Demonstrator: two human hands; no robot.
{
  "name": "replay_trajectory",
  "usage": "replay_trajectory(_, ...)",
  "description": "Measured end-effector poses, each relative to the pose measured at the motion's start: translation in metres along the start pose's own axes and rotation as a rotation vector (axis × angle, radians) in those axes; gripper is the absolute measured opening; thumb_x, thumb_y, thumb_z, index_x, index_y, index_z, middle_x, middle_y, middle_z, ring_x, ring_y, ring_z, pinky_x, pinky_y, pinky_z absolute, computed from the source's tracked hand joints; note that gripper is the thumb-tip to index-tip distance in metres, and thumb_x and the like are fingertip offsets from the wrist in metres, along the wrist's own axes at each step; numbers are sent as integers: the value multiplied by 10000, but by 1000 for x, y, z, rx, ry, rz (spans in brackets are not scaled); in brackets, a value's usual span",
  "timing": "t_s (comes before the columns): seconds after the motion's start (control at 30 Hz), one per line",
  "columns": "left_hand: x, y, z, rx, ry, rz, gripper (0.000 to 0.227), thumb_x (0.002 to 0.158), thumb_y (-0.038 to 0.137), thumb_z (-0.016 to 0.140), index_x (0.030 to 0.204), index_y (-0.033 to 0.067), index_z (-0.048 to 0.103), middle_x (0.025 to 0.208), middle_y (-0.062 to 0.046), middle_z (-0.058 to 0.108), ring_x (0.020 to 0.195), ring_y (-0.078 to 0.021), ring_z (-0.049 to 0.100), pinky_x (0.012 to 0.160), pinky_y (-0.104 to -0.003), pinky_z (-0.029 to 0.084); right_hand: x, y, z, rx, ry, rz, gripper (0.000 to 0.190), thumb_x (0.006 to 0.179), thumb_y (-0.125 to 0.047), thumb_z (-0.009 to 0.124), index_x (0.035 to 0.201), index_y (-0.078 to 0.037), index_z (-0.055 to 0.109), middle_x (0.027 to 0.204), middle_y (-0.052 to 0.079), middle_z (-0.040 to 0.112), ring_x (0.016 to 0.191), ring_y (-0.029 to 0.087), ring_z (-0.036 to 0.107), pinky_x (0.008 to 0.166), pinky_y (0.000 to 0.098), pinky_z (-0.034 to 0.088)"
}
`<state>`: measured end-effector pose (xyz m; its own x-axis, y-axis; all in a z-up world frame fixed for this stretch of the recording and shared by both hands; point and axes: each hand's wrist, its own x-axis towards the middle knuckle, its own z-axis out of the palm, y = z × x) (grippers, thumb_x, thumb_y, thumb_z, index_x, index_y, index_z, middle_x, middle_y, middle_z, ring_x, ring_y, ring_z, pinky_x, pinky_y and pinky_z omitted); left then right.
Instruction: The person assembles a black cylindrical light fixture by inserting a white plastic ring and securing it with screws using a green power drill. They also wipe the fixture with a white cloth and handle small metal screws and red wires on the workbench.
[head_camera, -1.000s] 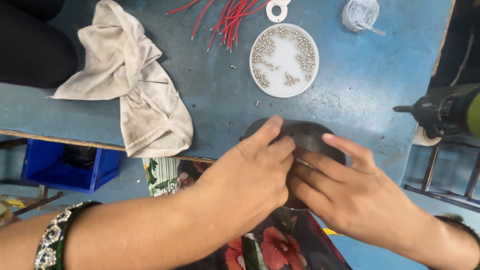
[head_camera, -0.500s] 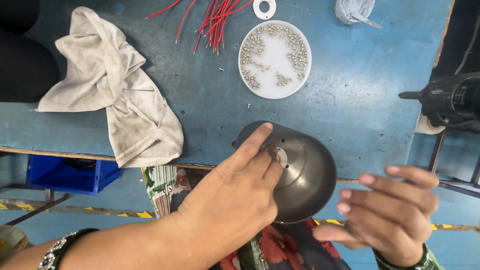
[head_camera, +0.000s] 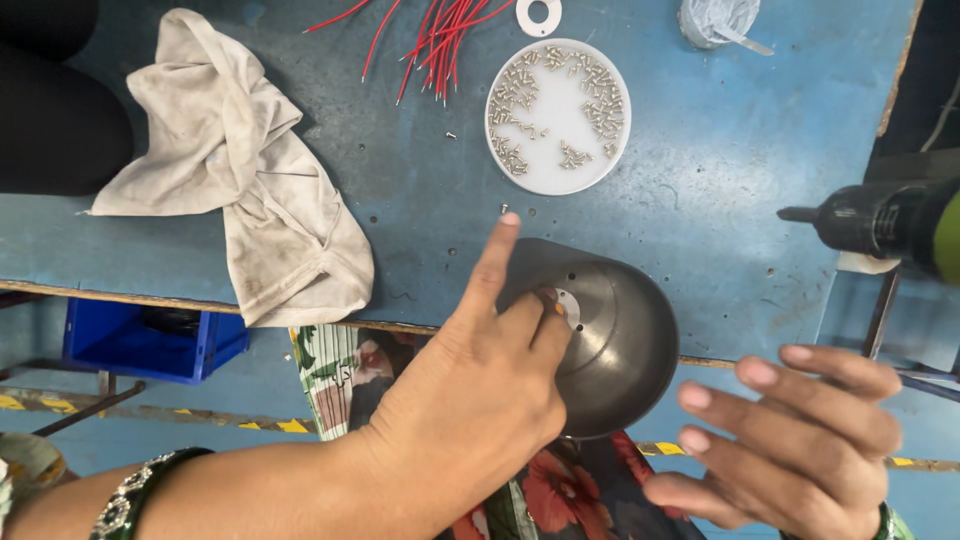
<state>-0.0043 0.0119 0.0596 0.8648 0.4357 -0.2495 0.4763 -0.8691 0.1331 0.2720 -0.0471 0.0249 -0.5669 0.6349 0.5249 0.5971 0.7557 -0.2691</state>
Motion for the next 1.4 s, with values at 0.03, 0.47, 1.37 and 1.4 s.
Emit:
replay_trajectory(0.03, 0, 1, 1, 1, 1, -11, 245, 699, 220, 649, 790, 68, 818, 1230, -233, 661, 925, -305, 638, 1146, -782, 117, -1, 3, -1, 2, 16, -12, 423, 822, -619, 830, 901, -237, 666, 1016, -99, 690, 1094, 173, 560, 962, 400, 468)
replay_trajectory(0.47, 2, 2, 5, -41, -12, -29, 296, 712, 247, 662, 893, 67, 811, 1278, -203, 633, 932, -311, 638, 1090, -847, 172, -55, 27, 47, 636, 714, 476, 257, 996, -328, 590, 982, -81, 659, 879, 79, 689, 740, 215, 682, 670, 322, 583)
replay_trajectory(1.37, -1, 5, 16, -42, 173, -70, 328, 651, 228, 710, 892, 21, 791, 1236, -218, 668, 960, -301, 679, 962, -584, 507, 51, 84, 114, 379, 105, 678, 126, 933, -28, 793, 1049, -47, 748, 997, 54, 724, 819, 127, 664, 737, 265, 521)
replay_trajectory(1.4, 0, 5, 16, -42, 171, -69, 340, 643, 227, 710, 907, 29, 793, 1257, -218, 667, 987, -308, 678, 978, -592, 504, 43, 79, 106, 457, 137, 713, 127, 939, -6, 784, 1055, -24, 736, 1010, 64, 729, 856, 120, 672, 765, 251, 529)
